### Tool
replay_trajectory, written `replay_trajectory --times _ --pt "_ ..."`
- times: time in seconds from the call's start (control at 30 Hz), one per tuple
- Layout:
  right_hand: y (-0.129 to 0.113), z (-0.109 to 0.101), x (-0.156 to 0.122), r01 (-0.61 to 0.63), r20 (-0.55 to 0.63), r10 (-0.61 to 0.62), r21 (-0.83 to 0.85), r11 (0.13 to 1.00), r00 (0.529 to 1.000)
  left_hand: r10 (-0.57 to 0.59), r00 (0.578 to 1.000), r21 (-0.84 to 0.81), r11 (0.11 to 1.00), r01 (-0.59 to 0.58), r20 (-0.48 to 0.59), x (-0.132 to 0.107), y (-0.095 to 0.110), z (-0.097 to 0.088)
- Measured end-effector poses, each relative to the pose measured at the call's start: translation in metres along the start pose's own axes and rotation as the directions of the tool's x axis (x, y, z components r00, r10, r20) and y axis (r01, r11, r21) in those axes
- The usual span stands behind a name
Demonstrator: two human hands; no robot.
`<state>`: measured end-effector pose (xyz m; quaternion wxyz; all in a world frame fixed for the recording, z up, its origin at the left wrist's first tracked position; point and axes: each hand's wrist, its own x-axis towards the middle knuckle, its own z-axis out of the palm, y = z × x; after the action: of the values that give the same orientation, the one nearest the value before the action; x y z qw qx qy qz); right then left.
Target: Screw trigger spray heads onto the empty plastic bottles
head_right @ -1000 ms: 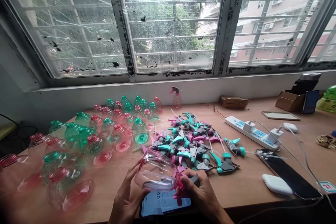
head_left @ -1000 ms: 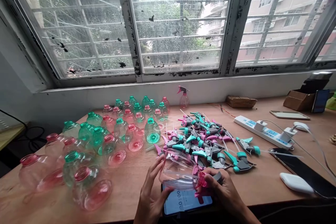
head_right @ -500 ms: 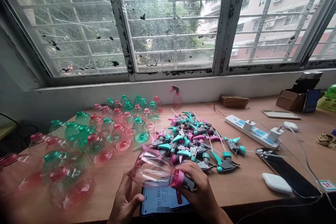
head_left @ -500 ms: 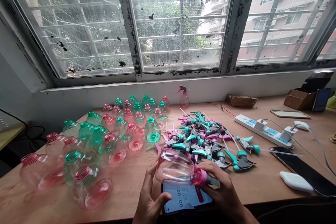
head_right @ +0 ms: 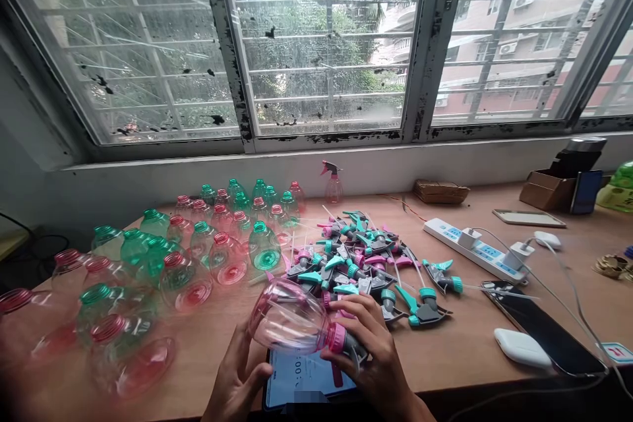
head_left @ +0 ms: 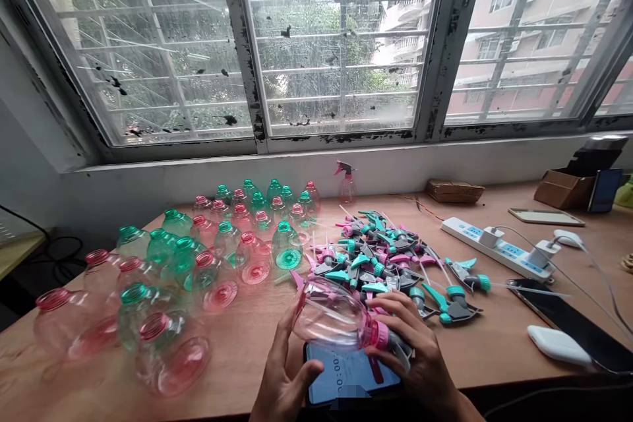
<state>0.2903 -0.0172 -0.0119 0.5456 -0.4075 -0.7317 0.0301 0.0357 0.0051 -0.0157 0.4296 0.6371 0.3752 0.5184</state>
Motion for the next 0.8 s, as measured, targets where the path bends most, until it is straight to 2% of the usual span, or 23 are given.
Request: replay_trajectory --times 0.13,0.27,0.37,0.5,0.57,0.63,0.7,0.77,0.8 --pt "-0.004 0.002 0.001 0.150 0.006 -0.150 -0.131 0.980 0.989 -0.011 0.998 -0.222 0.975 -0.005 -0.070 0.003 -0.001 0.004" --pt "-0.010 0.003 0.000 0.194 0.091 -0.182 -0.138 0.971 0.979 -0.020 0.999 -0.238 0.971 0.009 -0.044 0.002 0.001 0.004" --pt "-0.016 0.003 0.000 0.131 0.120 -0.123 -0.060 0.990 0.985 0.049 0.994 -0.184 0.981 -0.066 -0.095 -0.001 0.005 0.006" --pt "-0.023 -0.004 0.002 0.022 0.157 -0.031 0.063 0.998 0.987 0.231 0.960 -0.105 0.963 -0.249 -0.158 -0.003 0.013 0.010" --pt "-0.026 -0.010 0.004 -0.066 0.165 0.046 0.117 0.991 0.985 0.349 0.927 -0.055 0.932 -0.359 -0.139 -0.002 0.018 0.010" --pt "-0.030 -0.017 0.007 -0.151 0.176 0.121 0.167 0.974 0.977 0.457 0.887 0.004 0.889 -0.458 -0.067 0.001 0.025 0.008" --pt "-0.034 -0.023 0.012 -0.205 0.186 0.169 0.194 0.959 0.968 0.523 0.851 0.051 0.852 -0.521 -0.047 0.007 0.031 0.005" --pt "-0.035 -0.029 0.023 -0.229 0.181 0.193 0.205 0.952 0.964 0.501 0.865 0.080 0.863 -0.500 0.000 0.015 0.035 0.002" --pt "-0.034 -0.031 0.031 -0.250 0.173 0.218 0.195 0.948 0.961 0.454 0.890 0.078 0.889 -0.451 -0.033 0.019 0.037 0.001"
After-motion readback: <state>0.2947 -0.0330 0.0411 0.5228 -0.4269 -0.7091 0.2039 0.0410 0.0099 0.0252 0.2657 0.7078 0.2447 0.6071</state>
